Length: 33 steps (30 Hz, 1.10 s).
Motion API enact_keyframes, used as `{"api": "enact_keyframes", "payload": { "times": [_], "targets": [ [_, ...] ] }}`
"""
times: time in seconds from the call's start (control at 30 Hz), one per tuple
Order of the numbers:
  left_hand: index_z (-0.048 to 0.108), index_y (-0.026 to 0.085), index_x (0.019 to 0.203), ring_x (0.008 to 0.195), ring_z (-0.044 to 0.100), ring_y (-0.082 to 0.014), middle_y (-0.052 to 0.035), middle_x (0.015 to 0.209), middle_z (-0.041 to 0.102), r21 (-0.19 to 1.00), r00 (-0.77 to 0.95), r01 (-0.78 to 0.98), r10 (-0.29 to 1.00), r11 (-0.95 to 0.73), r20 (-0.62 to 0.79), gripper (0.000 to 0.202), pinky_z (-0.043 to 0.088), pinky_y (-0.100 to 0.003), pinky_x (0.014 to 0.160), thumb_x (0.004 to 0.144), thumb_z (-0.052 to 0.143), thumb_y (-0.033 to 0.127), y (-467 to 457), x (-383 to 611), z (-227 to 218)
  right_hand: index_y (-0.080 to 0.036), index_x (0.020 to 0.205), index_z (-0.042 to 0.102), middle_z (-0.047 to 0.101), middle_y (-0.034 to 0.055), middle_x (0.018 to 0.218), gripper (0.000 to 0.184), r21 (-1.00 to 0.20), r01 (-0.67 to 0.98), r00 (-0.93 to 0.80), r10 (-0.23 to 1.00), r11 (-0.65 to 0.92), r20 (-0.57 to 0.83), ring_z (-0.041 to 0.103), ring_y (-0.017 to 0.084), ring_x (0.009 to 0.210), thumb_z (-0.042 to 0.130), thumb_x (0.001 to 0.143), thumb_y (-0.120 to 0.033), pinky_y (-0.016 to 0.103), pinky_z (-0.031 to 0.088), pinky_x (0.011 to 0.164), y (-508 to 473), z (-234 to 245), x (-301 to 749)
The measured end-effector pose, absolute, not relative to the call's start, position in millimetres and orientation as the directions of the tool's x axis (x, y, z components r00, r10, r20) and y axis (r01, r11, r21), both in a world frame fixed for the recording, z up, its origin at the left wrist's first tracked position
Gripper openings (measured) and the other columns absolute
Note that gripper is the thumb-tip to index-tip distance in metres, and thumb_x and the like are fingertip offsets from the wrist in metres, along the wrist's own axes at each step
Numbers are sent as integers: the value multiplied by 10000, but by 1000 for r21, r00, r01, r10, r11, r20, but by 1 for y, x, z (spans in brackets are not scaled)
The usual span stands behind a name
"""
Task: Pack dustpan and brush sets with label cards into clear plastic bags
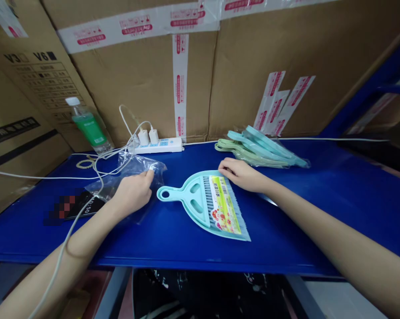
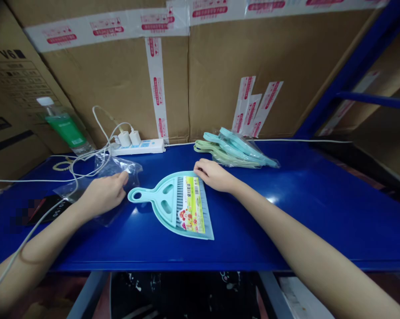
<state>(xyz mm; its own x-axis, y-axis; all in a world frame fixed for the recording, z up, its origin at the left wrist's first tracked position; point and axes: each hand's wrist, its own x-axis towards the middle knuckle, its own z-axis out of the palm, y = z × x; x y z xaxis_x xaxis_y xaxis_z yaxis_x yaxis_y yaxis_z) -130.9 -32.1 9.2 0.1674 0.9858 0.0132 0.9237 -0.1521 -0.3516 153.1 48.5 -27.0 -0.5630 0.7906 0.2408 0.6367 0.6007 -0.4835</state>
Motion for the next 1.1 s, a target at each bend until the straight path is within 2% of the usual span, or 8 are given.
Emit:
{"api": "enact_keyframes", "payload": {
  "times": [0.1, 0.23, 0.3, 0.4, 0.53, 0.63, 0.8, 1.1],
  "targets": [
    [486, 176, 949, 667, 652, -229, -54, 767, 654, -227, 196, 954, 980, -196, -20, 200, 402, -291, 556, 787, 387, 113, -31, -131, 8, -220, 728, 478, 557, 22, 676, 204, -518, 635, -549, 807, 573, 220, 511, 171, 623, 352, 877, -279, 308, 408, 614, 49, -27, 155],
    [418, 208, 882, 578, 582, -186, 17, 643, 565, 43, 294, 955, 956, -294, 16, 138, 379, -274, 549, 778, 405, 117, -31, -134, 4, -212, 760, 515, 581, 16, 672, 224, -562, 621, -545, 816, 546, 192, 529, 160, 600, 359, 884, -314, 292, 413, 575, 50, -26, 156],
    [394, 214, 863, 549, 546, -166, 35, 618, 527, 157, 340, 926, 939, -343, 44, 117, 380, -268, 551, 783, 410, 131, -31, -135, 1, -199, 786, 546, 580, 13, 661, 257, -618, 604, -548, 826, 503, 136, 516, 140, 529, 360, 888, -344, 283, 410, 524, 50, -26, 157],
    [383, 215, 859, 546, 524, -152, 42, 621, 502, 250, 385, 886, 920, -392, 77, 95, 383, -265, 555, 792, 409, 153, -30, -137, -1, -179, 830, 582, 575, 2, 627, 291, -738, 558, -544, 839, 379, 19, 475, 108, 423, 401, 883, -401, 271, 403, 449, 50, -26, 158],
    [387, 214, 879, 549, 515, -146, 47, 634, 487, 278, 409, 864, 907, -419, 99, 93, 389, -269, 561, 806, 385, 157, -29, -140, -3, -172, 796, 606, 609, 11, 653, 264, -891, 422, -537, 838, 169, -96, 544, 116, 498, 554, 819, -430, 262, 464, 475, 49, -25, 160],
    [387, 213, 882, 572, 522, -149, 42, 655, 489, 266, 408, 866, 905, -425, 116, 105, 400, -276, 580, 805, 370, 144, -27, -141, -3, -170, 730, 599, 612, 5, 638, 249, -924, 373, -537, 832, 84, -141, 557, 112, 515, 618, 782, -412, 253, 477, 482, 48, -24, 159],
    [383, 210, 893, 580, 528, -149, 40, 664, 498, 264, 404, 866, 906, -424, 129, 123, 397, -273, 585, 799, 367, 132, -28, -142, -1, -158, 733, 631, 611, 0, 614, 204, -930, 357, -473, 875, 85, -102, 547, 108, 514, 623, 779, -356, 253, 469, 501, 47, -26, 156],
    [367, 219, 865, 499, 467, -130, 83, 577, 427, 345, 399, 844, 911, -411, 109, 120, 360, -260, 544, 779, 380, 136, -31, -136, 2, -165, 774, 666, 647, 20, 660, 299, -947, 301, -395, 919, 110, -18, 583, 150, 602, 589, 779, -454, 281, 478, 547, 54, -39, 155]
  ]
}}
